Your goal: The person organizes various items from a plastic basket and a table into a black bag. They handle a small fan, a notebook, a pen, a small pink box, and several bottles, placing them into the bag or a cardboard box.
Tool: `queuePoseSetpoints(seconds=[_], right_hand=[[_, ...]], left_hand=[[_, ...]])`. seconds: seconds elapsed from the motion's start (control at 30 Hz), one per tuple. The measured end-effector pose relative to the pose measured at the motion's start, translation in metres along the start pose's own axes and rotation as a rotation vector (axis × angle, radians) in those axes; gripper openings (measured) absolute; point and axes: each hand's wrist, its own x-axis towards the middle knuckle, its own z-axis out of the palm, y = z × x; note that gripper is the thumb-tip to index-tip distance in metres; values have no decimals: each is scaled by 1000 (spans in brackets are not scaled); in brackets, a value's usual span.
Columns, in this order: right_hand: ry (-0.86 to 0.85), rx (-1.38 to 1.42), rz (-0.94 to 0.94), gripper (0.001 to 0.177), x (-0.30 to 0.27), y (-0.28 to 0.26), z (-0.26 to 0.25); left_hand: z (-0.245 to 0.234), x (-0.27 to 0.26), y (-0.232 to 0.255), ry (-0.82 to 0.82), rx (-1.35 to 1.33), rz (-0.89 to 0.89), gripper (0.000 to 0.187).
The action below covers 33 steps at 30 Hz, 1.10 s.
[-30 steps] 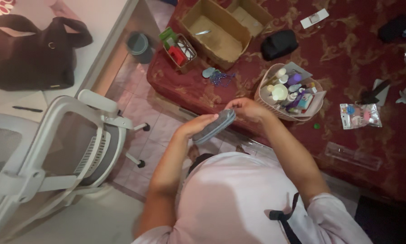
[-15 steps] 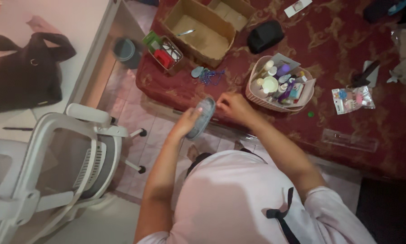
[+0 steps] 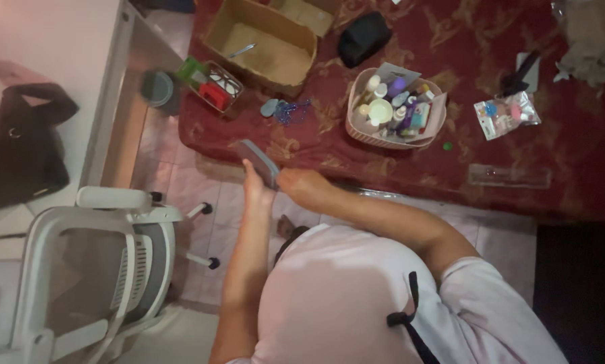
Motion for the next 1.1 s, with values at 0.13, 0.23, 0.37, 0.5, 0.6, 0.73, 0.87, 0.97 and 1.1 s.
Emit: queuePoseSetpoints(seconds=[0.13,0.23,0.37,0.5,0.6,0.73,0.87,0.97,1.1], right_hand=[[-37,-110,-80,9,0,-7,7],[9,-207,-127,12,-2,-5,7],[-49,-101,-97,7,-10,10,12],[-81,214,17,14,-28,47,35],[-137,584,212,27,-38,83,47],[-148,1009,682,42,-36,116,27],[-209,895,832,46,-30,129,21],[-121,805,660,41,-39,143,24],[-131,838,823,43,-39,165,27]], left_hand=[[-7,14,-1,6,-182,-11,64],[-8,24,-8,-77,-306,30,66],[-9,22,-11,-52,-306,-27,64],[4,7,-9,-114,-298,55,62],[18,-12,-10,-124,-201,111,61],[34,-28,-25,-131,-139,139,57],[47,-20,-59,-57,-50,178,54],[63,-20,-75,-70,41,326,49],[77,-18,-80,25,206,345,54]])
